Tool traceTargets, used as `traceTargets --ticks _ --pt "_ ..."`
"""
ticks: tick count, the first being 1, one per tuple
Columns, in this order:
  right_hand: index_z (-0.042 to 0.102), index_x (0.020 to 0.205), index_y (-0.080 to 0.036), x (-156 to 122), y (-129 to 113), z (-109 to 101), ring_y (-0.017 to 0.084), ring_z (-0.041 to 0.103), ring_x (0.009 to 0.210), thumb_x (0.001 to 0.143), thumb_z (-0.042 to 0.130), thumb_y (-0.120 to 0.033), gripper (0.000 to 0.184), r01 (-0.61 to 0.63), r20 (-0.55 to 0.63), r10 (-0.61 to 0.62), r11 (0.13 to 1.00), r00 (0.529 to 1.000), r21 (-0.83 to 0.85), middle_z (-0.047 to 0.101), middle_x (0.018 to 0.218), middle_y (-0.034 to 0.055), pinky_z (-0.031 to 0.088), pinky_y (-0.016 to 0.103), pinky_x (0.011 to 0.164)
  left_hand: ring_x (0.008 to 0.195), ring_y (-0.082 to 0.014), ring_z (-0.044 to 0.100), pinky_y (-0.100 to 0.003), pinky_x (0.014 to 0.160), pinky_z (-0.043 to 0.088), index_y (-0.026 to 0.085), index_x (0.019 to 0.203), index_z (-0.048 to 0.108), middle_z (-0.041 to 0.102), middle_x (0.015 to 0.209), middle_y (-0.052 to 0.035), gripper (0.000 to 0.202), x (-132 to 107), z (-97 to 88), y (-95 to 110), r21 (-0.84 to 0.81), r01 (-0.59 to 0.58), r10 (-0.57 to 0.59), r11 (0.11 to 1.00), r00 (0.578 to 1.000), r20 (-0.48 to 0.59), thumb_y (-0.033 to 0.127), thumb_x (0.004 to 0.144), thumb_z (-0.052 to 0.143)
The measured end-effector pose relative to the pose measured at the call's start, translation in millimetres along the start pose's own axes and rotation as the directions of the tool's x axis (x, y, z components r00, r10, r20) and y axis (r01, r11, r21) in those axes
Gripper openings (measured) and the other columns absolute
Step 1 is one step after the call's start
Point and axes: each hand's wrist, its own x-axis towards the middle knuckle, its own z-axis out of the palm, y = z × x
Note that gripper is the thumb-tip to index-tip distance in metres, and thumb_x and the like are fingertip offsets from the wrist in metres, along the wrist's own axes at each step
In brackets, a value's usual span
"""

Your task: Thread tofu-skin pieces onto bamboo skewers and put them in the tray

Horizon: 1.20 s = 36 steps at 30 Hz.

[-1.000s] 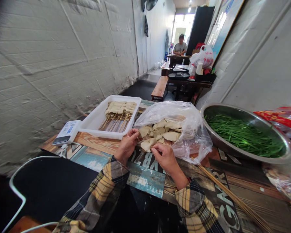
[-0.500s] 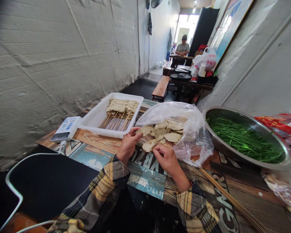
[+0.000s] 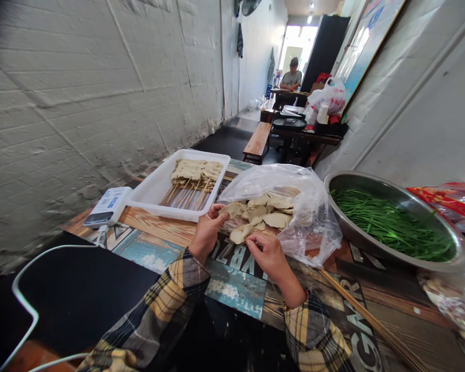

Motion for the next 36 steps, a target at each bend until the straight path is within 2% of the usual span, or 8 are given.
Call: traceTargets --ticks 8,19,24,30,36 --pt "0.069 0.075 -0.017 -0.1 4.2 1.5 0.015 0.058 0.059 0.090 0.052 -0.026 0.024 0.025 -0.010 -0.026 0.999 1.000 -0.036 0.063 0.062 0.0002 0.041 0.024 0.058 0.063 -0.0097 0.048 -0.022 0.062 0.037 0.017 0.077 0.064 0.058 0.069 0.0035 0.017 -1.2 -0.3 -1.7 0.070 0.014 -0.015 0.997 1.000 0.011 0.021 0.063 0.072" --pt "0.068 0.074 -0.018 0.3 8.4 2.7 0.015 0.059 0.061 0.089 0.053 -0.024 0.022 0.018 -0.020 -0.020 0.997 1.000 -0.074 0.064 0.065 0.0005 0.040 0.024 0.058 0.065 -0.0111 0.051 -0.022 0.063 0.038 0.016 0.074 0.065 0.060 0.070 0.0018 0.014 -4.6 4.7 -0.4 0.127 -0.023 0.012 0.992 0.996 0.090 0.021 0.063 0.072" --pt "0.068 0.076 -0.018 -0.2 9.0 3.7 0.016 0.062 0.064 0.090 0.052 -0.025 0.022 0.010 -0.049 -0.013 0.997 0.999 -0.071 0.067 0.067 0.0015 0.042 0.025 0.060 0.062 -0.0098 0.050 -0.021 0.060 0.038 0.016 0.075 0.064 0.060 0.070 0.0021 0.018 -5.6 5.3 -2.9 0.081 0.042 -0.052 0.996 0.991 0.122 0.023 0.062 0.073" --pt "0.070 0.077 -0.018 -0.3 5.7 3.8 0.017 0.063 0.065 0.090 0.052 -0.025 0.023 0.040 -0.066 -0.044 0.997 0.997 -0.060 0.070 0.071 0.0028 0.043 0.025 0.060 0.054 -0.0060 0.045 -0.018 0.049 0.032 0.016 0.075 0.061 0.055 0.068 0.0044 0.023 -3.6 3.7 -4.1 -0.054 0.141 -0.136 0.988 0.987 0.083 0.022 0.059 0.076" --pt "0.070 0.077 -0.018 -0.4 3.5 2.7 0.017 0.063 0.063 0.091 0.052 -0.026 0.024 0.060 -0.063 -0.065 0.995 0.996 -0.080 0.069 0.069 0.0032 0.044 0.026 0.059 0.055 -0.0065 0.047 -0.017 0.047 0.032 0.016 0.078 0.063 0.056 0.067 0.0030 0.031 -2.2 4.2 -3.3 -0.093 0.202 -0.195 0.975 0.978 0.081 0.031 0.057 0.081"
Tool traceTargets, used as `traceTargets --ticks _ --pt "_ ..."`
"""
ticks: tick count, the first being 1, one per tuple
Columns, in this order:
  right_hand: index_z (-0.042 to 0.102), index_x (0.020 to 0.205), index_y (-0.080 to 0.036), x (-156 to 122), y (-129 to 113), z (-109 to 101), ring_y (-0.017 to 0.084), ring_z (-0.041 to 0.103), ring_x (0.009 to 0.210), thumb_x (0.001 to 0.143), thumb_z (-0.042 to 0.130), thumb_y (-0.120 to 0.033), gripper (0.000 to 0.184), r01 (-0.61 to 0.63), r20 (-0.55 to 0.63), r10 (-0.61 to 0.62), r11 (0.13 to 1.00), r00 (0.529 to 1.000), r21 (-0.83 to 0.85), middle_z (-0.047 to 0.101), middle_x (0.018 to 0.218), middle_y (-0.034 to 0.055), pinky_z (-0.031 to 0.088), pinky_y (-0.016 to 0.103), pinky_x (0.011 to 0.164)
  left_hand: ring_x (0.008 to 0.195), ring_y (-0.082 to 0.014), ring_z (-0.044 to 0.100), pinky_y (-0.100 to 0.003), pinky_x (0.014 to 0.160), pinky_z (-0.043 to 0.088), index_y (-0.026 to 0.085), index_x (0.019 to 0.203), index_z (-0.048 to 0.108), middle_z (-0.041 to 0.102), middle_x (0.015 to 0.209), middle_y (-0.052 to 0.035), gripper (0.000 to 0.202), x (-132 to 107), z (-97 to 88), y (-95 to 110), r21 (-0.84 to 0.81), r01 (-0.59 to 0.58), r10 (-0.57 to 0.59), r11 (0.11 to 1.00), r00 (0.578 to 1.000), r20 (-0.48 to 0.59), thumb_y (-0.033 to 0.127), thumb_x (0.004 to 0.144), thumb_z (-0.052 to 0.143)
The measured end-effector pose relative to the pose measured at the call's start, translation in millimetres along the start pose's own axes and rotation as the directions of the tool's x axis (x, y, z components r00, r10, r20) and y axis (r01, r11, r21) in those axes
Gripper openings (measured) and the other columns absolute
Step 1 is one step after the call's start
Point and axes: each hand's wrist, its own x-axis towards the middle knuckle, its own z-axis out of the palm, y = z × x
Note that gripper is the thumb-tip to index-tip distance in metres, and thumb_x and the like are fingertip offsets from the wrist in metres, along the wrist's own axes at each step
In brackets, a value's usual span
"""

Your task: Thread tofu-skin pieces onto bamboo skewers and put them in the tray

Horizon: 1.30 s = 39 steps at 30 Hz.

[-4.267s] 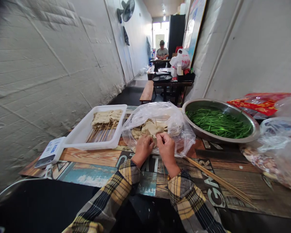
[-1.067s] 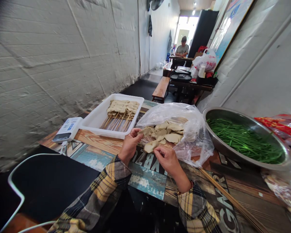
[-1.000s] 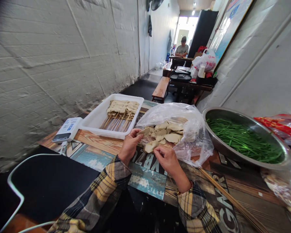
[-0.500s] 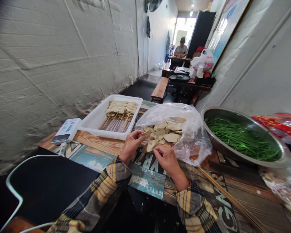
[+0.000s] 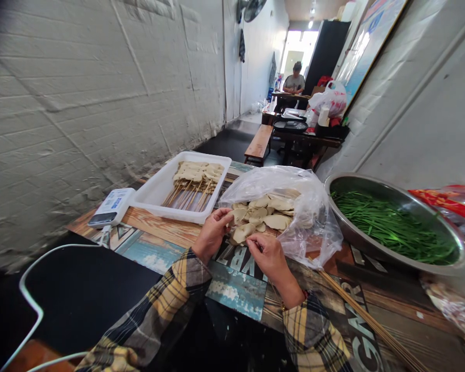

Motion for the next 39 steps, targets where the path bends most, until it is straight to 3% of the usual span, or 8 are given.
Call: traceTargets --ticks 9,18,39 --pt "0.071 0.079 -0.018 0.7 -5.3 -1.1 0.018 0.066 0.066 0.090 0.053 -0.025 0.022 0.006 -0.002 -0.006 1.000 1.000 0.015 0.072 0.072 0.0041 0.048 0.027 0.062 0.050 -0.0055 0.039 -0.019 0.048 0.030 0.016 0.066 0.059 0.049 0.055 0.0057 0.026 1.4 -1.0 -1.6 -0.063 -0.014 0.013 0.998 1.000 -0.019 0.026 0.055 0.079" --pt "0.072 0.082 -0.019 -0.8 -2.4 1.3 0.020 0.069 0.072 0.091 0.054 -0.025 0.021 0.034 -0.013 -0.033 0.999 0.999 0.033 0.075 0.079 0.0062 0.051 0.029 0.066 0.053 -0.0058 0.043 -0.019 0.050 0.034 0.016 0.064 0.057 0.049 0.059 0.0057 0.026 0.4 -2.1 -1.0 -0.168 0.070 -0.074 0.983 0.997 -0.014 0.023 0.054 0.079" --pt "0.072 0.083 -0.019 -1.1 -3.9 1.0 0.021 0.070 0.074 0.090 0.055 -0.026 0.020 0.033 -0.036 -0.031 0.998 0.999 0.050 0.076 0.081 0.0071 0.054 0.031 0.069 0.053 -0.0062 0.045 -0.020 0.051 0.037 0.016 0.065 0.058 0.050 0.059 0.0056 0.028 -0.1 -2.5 -1.6 -0.203 0.095 -0.096 0.975 0.995 0.005 0.023 0.052 0.082"
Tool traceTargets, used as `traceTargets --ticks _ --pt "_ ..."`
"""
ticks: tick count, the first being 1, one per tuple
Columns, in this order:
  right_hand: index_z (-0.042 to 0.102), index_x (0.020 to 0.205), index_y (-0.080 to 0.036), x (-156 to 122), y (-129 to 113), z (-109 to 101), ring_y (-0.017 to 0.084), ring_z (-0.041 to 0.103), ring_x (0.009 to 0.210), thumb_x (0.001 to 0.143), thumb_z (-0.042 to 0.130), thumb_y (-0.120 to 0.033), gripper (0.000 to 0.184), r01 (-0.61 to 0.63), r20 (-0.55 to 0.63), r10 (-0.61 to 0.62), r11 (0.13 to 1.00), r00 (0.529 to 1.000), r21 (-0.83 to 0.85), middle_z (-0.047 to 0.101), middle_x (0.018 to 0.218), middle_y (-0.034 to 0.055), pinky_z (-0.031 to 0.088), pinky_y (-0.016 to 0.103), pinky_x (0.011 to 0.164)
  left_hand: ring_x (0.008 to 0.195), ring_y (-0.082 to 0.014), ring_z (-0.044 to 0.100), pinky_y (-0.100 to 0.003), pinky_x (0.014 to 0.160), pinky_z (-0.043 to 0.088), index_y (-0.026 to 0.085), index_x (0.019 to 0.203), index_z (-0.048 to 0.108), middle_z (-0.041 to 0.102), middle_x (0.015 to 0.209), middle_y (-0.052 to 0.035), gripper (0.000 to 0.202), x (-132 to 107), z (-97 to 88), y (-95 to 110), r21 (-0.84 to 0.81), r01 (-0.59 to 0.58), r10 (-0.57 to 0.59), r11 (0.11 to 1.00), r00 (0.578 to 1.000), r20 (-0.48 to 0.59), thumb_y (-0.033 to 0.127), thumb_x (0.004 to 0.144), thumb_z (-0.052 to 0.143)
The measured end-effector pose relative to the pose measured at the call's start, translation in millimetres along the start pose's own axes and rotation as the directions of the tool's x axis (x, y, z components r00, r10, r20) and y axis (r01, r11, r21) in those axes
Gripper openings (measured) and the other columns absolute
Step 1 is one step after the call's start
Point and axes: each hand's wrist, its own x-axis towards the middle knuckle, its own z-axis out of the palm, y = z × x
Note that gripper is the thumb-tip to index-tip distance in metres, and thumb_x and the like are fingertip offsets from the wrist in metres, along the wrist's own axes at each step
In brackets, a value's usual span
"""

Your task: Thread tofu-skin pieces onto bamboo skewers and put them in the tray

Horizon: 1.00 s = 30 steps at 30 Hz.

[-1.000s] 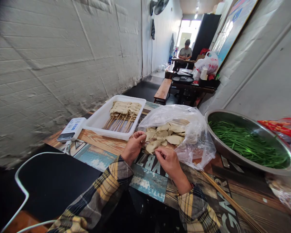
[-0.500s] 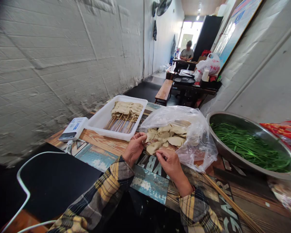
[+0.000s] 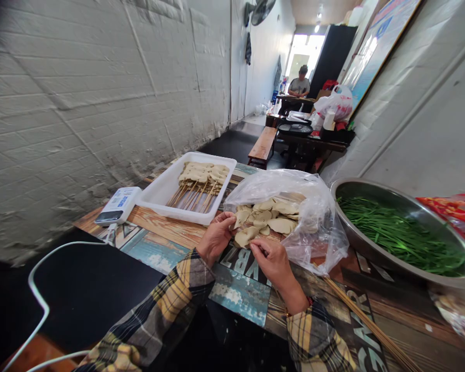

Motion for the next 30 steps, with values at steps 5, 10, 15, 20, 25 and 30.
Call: traceTargets --ticks 5,10,15,20,25,30 --pt "0.073 0.083 -0.020 0.3 -1.3 -0.4 0.022 0.071 0.076 0.090 0.055 -0.027 0.020 0.021 -0.002 -0.021 1.000 1.000 0.008 0.076 0.082 0.0074 0.054 0.032 0.070 0.055 -0.0079 0.049 -0.022 0.053 0.039 0.016 0.066 0.057 0.051 0.060 0.0056 0.030 -0.7 -0.8 0.8 -0.026 0.055 -0.054 0.998 0.998 0.023 0.022 0.051 0.082" --pt "0.072 0.083 -0.020 0.5 -1.4 0.1 0.022 0.071 0.074 0.090 0.055 -0.025 0.019 0.010 -0.001 -0.010 1.000 1.000 0.014 0.076 0.080 0.0069 0.054 0.031 0.069 0.053 -0.0085 0.048 -0.022 0.050 0.037 0.017 0.067 0.057 0.051 0.058 0.0056 0.028 -0.3 0.0 -2.4 0.024 0.056 -0.057 0.998 0.998 0.038 0.023 0.053 0.080" --pt "0.070 0.077 -0.019 0.7 -1.5 0.6 0.020 0.068 0.070 0.090 0.053 -0.024 0.023 -0.026 0.010 0.026 0.999 1.000 -0.034 0.074 0.075 0.0057 0.050 0.028 0.064 0.052 -0.0071 0.044 -0.020 0.049 0.031 0.017 0.069 0.058 0.053 0.061 0.0049 0.023 0.9 1.0 -6.7 0.149 -0.092 0.090 0.984 0.996 0.022 0.024 0.058 0.076" --pt "0.068 0.074 -0.019 0.9 -2.0 0.5 0.019 0.066 0.067 0.091 0.051 -0.025 0.024 -0.057 0.027 0.058 0.997 0.998 -0.045 0.072 0.072 0.0044 0.048 0.027 0.062 0.055 -0.0071 0.043 -0.020 0.051 0.032 0.017 0.070 0.058 0.053 0.064 0.0043 0.020 0.3 2.7 -5.4 0.221 -0.169 0.169 0.961 0.986 0.019 0.025 0.060 0.074" --pt "0.067 0.074 -0.019 1.1 -3.2 0.8 0.017 0.063 0.061 0.091 0.052 -0.026 0.023 -0.083 0.022 0.083 0.996 0.996 -0.032 0.068 0.065 0.0021 0.046 0.026 0.059 0.055 -0.0069 0.042 -0.020 0.051 0.031 0.016 0.069 0.058 0.053 0.064 0.0044 0.020 -0.2 3.4 -4.9 0.238 -0.188 0.189 0.953 0.982 0.019 0.025 0.061 0.074" --pt "0.067 0.075 -0.019 1.9 -3.7 0.4 0.017 0.063 0.060 0.091 0.052 -0.027 0.023 -0.060 0.001 0.060 0.998 0.998 -0.011 0.069 0.066 0.0020 0.046 0.025 0.059 0.054 -0.0076 0.045 -0.021 0.052 0.034 0.016 0.070 0.061 0.053 0.061 0.0045 0.026 1.4 1.7 -5.1 0.113 -0.088 0.084 0.990 0.996 0.037 0.030 0.059 0.079"
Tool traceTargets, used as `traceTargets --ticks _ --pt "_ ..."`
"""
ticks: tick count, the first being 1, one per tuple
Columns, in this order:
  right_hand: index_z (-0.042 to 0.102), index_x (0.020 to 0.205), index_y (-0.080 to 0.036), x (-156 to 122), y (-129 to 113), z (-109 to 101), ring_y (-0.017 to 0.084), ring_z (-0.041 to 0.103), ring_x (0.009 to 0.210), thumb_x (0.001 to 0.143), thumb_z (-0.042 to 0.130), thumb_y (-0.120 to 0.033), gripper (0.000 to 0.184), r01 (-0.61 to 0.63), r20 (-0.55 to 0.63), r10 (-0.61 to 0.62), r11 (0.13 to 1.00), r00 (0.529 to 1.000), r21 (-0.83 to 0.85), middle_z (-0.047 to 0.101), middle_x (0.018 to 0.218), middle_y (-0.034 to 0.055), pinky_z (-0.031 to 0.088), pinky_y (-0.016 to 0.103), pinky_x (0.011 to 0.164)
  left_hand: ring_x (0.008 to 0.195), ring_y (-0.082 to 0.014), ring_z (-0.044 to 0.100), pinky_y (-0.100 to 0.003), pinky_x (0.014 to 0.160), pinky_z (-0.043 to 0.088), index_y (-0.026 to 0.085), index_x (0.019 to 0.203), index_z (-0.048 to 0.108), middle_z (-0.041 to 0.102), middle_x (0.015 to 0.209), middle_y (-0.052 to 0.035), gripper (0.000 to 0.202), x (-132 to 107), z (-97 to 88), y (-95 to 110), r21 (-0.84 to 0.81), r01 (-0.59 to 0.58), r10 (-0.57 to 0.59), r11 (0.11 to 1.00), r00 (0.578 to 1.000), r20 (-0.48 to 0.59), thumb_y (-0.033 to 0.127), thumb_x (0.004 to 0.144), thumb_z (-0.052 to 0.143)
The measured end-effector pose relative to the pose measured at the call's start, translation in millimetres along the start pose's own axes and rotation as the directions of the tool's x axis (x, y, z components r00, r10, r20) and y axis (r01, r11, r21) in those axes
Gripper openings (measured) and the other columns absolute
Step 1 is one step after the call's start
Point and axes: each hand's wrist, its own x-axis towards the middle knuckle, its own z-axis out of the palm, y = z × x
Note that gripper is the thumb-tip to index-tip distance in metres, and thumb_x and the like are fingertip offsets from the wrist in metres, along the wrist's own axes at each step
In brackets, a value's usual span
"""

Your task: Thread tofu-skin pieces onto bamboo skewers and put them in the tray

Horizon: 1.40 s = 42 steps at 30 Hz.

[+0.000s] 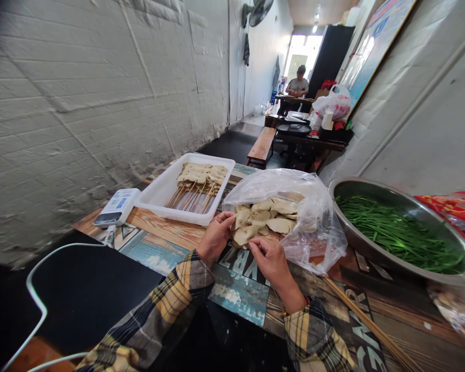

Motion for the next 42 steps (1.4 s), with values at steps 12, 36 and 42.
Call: traceTargets --ticks 12,36,42 --pt "0.067 0.076 -0.018 -1.0 -0.5 0.3 0.017 0.065 0.066 0.091 0.053 -0.026 0.022 0.006 -0.006 -0.006 0.999 1.000 0.041 0.070 0.070 0.0033 0.047 0.026 0.064 0.053 -0.0067 0.041 -0.020 0.050 0.030 0.016 0.069 0.060 0.051 0.060 0.0053 0.031 -0.4 -1.8 -1.9 0.049 0.029 -0.031 0.998 0.999 0.039 0.036 0.060 0.081" --pt "0.067 0.075 -0.017 -1.7 0.2 0.3 0.015 0.059 0.056 0.091 0.053 -0.027 0.024 -0.041 0.022 0.041 0.999 0.999 0.024 0.064 0.063 0.0014 0.042 0.025 0.056 0.061 -0.0102 0.044 -0.022 0.058 0.035 0.016 0.070 0.061 0.054 0.064 0.0033 0.016 -3.0 2.1 -0.3 0.427 -0.275 0.297 0.861 0.955 0.017 0.031 0.073 0.065" --pt "0.066 0.074 -0.017 -2.2 0.6 1.7 0.014 0.056 0.053 0.091 0.051 -0.030 0.026 -0.086 0.027 0.085 0.996 0.996 0.039 0.063 0.062 0.0009 0.041 0.024 0.054 0.061 -0.0108 0.044 -0.022 0.057 0.034 0.017 0.069 0.060 0.052 0.062 0.0031 0.017 0.1 0.0 -4.8 0.545 -0.331 0.365 0.770 0.930 0.050 0.032 0.076 0.062"
